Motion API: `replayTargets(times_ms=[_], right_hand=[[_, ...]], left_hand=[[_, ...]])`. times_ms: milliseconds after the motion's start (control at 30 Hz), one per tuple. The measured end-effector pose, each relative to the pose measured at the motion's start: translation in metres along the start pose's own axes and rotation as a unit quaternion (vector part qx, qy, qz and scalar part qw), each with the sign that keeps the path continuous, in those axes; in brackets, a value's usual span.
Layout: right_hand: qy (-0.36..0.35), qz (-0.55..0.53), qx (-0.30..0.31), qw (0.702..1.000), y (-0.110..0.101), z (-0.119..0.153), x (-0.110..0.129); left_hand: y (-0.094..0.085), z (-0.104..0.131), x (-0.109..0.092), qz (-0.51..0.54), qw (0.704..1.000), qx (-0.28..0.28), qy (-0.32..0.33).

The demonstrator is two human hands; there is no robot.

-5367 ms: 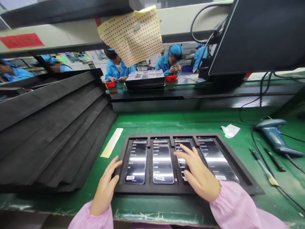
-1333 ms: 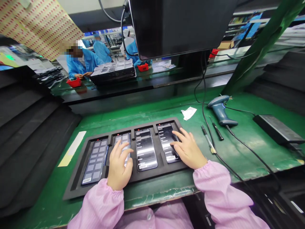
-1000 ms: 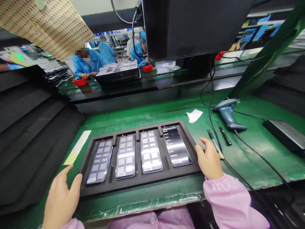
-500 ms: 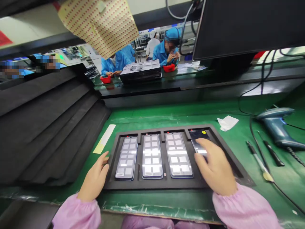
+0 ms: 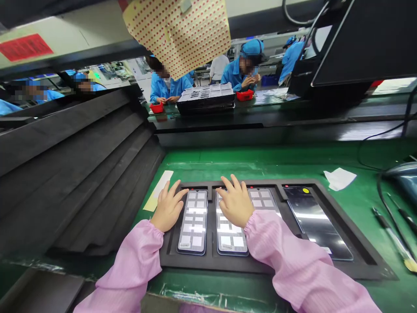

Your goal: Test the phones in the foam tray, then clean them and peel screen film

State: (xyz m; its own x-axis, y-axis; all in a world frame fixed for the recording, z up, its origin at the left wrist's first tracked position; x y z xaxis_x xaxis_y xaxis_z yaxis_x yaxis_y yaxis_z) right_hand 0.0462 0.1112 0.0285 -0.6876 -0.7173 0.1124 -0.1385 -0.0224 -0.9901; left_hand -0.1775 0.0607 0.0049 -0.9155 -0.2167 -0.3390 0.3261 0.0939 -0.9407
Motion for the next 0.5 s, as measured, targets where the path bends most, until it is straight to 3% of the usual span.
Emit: replayTargets(times_ms=[267, 500], right_hand=[[-0.012, 0.016, 0.017, 1.000, 0.006, -0.002, -0.001], [-0.053, 0.007, 0.030, 0.998, 0.001, 0.016, 0.005]], left_hand=[[0.003, 0.000, 0.001, 0.033, 0.999, 0.009, -0.002], [0.005, 0.001, 0.003, 0.047, 0.999, 0.010, -0.008]])
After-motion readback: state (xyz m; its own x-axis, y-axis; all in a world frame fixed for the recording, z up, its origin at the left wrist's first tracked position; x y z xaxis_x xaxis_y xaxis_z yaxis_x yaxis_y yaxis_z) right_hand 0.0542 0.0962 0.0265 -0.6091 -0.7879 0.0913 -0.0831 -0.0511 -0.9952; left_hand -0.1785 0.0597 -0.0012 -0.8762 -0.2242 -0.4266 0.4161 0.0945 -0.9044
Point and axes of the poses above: each hand's wrist, its own z-axis away from the middle knuckle, its own y-axis out of the palm, x = y × z, the point moved 1 cm from there along -z, towards the middle knuckle, and after that the axes turned 15 degrees about -y, right-handed, at the moved point
